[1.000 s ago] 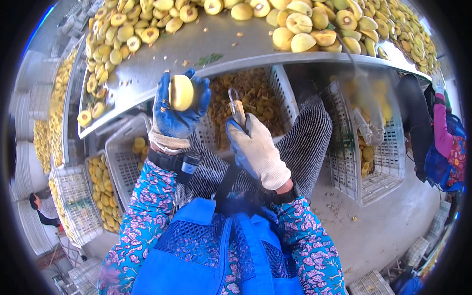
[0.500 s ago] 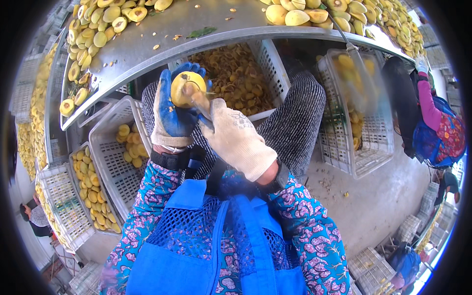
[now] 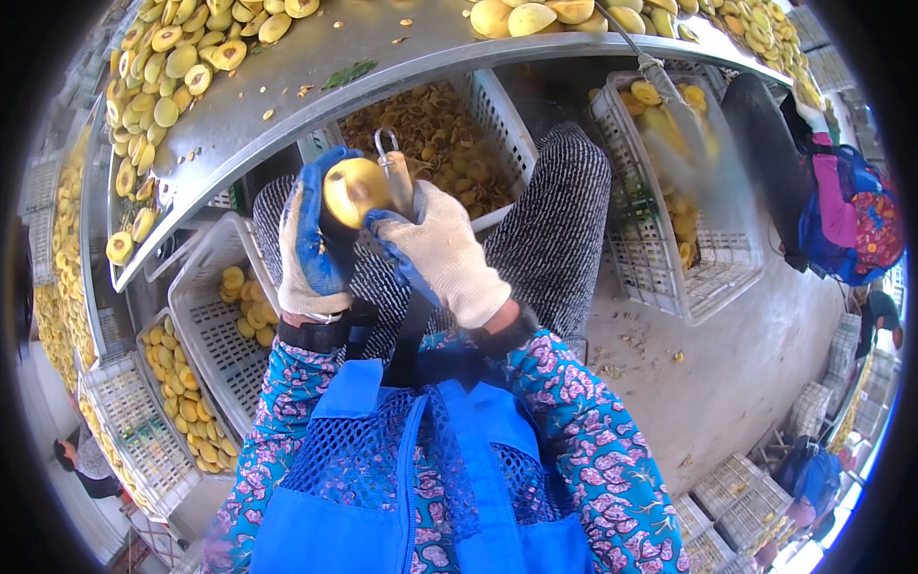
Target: Removing pits from peach halves using a hand tool.
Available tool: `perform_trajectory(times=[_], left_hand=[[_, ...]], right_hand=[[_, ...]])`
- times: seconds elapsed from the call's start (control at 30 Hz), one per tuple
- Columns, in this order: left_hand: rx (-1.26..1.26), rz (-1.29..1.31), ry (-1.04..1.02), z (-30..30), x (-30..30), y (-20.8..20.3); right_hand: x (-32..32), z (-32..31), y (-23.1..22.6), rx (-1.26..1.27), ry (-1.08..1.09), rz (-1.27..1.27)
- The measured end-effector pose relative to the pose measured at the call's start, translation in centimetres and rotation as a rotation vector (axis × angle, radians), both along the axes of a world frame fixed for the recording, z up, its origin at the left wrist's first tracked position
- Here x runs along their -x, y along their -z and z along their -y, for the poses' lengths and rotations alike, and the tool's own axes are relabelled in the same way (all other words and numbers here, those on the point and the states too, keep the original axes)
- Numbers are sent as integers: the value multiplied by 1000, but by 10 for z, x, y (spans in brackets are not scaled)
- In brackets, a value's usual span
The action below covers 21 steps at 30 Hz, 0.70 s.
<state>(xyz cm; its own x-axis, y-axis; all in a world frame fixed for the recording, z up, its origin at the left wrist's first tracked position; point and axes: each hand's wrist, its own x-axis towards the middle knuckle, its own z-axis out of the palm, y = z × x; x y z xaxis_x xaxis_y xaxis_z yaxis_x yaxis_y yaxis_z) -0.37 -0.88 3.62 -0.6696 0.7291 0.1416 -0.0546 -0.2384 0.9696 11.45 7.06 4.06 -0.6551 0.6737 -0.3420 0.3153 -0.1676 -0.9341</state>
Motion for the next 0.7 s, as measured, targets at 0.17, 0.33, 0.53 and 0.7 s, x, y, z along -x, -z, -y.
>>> perform_trajectory(times=[0.17,0.33,0.53,0.7], left_hand=[[326,531,20,-2,9,6],[344,512,-102,-3,-9,25],[143,259,-229,-14,-35,52],[260,472,-202,-14,-30,54]], right_hand=[[-2,-12,-10,-393,-143,122],[-5,-11,3,-249,-62,97],[-2,-6,23,-315,61,174],[-6,-7,45,-196,60,119]])
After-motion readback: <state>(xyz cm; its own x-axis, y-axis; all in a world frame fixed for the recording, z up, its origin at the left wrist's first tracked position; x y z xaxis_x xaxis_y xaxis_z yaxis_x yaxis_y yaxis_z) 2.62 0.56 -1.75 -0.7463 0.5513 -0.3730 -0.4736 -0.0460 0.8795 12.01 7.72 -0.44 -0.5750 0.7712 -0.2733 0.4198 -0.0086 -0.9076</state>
